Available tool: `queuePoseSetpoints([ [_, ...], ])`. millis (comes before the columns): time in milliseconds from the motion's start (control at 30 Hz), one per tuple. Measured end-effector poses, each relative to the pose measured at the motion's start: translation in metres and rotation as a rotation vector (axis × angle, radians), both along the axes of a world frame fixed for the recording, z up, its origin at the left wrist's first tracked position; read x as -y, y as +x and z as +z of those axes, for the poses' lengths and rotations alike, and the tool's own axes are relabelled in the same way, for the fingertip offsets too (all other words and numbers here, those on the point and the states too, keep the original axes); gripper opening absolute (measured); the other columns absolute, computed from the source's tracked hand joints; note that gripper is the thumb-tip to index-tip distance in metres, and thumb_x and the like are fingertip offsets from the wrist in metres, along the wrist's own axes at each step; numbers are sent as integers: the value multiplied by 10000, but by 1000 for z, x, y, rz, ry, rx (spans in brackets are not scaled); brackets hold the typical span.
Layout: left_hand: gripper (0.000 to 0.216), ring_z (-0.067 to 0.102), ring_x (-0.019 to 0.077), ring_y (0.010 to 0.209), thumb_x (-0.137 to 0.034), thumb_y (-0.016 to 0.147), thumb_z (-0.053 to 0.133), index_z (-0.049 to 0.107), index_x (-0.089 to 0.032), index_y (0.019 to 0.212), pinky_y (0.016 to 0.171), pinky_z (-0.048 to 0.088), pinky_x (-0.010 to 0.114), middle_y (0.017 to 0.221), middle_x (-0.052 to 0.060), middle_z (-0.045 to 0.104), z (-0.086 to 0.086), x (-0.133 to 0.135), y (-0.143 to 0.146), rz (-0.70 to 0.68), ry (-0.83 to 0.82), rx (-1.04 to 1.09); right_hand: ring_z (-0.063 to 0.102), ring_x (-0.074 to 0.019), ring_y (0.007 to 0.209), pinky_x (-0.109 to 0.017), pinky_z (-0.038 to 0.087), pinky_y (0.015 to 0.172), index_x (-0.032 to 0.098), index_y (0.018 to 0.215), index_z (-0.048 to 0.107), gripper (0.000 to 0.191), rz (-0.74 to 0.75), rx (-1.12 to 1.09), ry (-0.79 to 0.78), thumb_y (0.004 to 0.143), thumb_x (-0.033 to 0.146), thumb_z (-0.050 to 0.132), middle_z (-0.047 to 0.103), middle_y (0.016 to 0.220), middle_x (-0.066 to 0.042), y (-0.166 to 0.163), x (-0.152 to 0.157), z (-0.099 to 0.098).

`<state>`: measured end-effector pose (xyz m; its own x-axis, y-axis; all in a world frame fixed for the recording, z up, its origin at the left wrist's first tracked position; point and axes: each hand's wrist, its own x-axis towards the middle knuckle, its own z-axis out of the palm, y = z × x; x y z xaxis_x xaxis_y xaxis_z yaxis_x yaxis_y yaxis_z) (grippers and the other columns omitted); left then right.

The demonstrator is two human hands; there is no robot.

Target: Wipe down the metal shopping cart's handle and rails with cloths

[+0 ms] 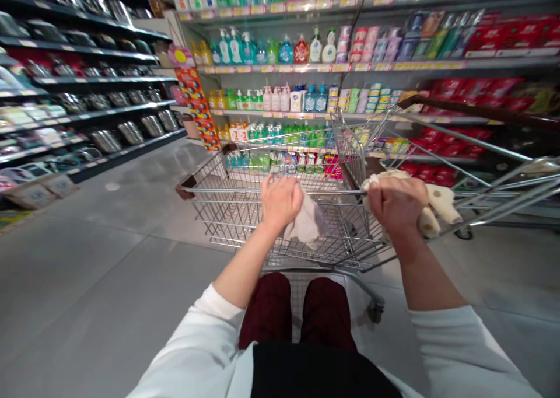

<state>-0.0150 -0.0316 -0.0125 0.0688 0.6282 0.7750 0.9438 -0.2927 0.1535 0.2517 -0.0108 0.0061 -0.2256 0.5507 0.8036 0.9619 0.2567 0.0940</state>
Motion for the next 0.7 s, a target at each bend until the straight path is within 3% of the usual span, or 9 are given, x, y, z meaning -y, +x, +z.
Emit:
queuePoseSetpoints([
  [100, 320, 618, 207, 827, -255, 984, 318, 597, -213, 833, 1080, 337, 448, 803, 39, 682, -1, 1, -35, 85, -77, 72, 469, -172, 640, -359, 308, 765, 217, 652, 541, 394, -23, 13, 33, 991, 344, 384, 602, 653, -34, -2, 0, -1],
  [233, 311, 587, 193, 756, -332, 982, 372, 537, -225, 741, 986, 404, 407, 696, 6, 617, 6, 1, -49, 63, -169, 226, 433, -163, 606, -351, 303, 740, 230, 610, 491, 406, -30, 4, 86, 987, 341, 391, 559, 606, -17, 0, -2, -3],
  [300, 320, 565, 178, 727, -394, 992, 383, 515, -231, 750, 840, 449, 338, 678, -11, 576, 18, 3, -57, 51, -120, 443, 422, -162, 595, -349, 295, 726, 233, 599, 480, 400, -34, 8, 103, 978, 340, 407, 536, 589, -13, 3, -4, -4],
  [400, 275, 552, 159, 746, -442, 988, 440, 514, -232, 827, 728, 432, 291, 762, -13, 583, 40, 9, -78, 135, 126, 667, 425, -163, 596, -353, 290, 723, 232, 598, 484, 384, -26, 12, 104, 964, 332, 425, 525, 591, -15, 6, -6, -5],
  [500, 219, 560, 161, 792, -429, 914, 619, 533, -229, 938, 766, 425, 306, 871, -2, 619, 52, 10, -93, 230, 210, 618, 418, -165, 595, -361, 287, 728, 234, 589, 476, 389, -30, -17, 94, 960, 333, 415, 512, 587, -18, 6, -8, -5],
  [600, 174, 590, 209, 896, -369, 897, 655, 567, -227, 946, 778, 421, 333, 986, 48, 640, 44, 2, -86, 224, 46, 405, 404, -170, 591, -369, 283, 731, 238, 594, 474, 389, -44, -48, 67, 959, 349, 397, 507, 588, -23, 5, -8, -5],
  [700, 236, 591, 265, 1012, -441, 959, 554, 611, -226, 881, 767, 412, 351, 1096, 94, 635, 32, -4, -70, 202, -83, 185, 416, -176, 603, -375, 285, 741, 239, 604, 488, 385, -40, -72, 26, 958, 351, 385, 513, 602, -32, 3, -8, -4],
])
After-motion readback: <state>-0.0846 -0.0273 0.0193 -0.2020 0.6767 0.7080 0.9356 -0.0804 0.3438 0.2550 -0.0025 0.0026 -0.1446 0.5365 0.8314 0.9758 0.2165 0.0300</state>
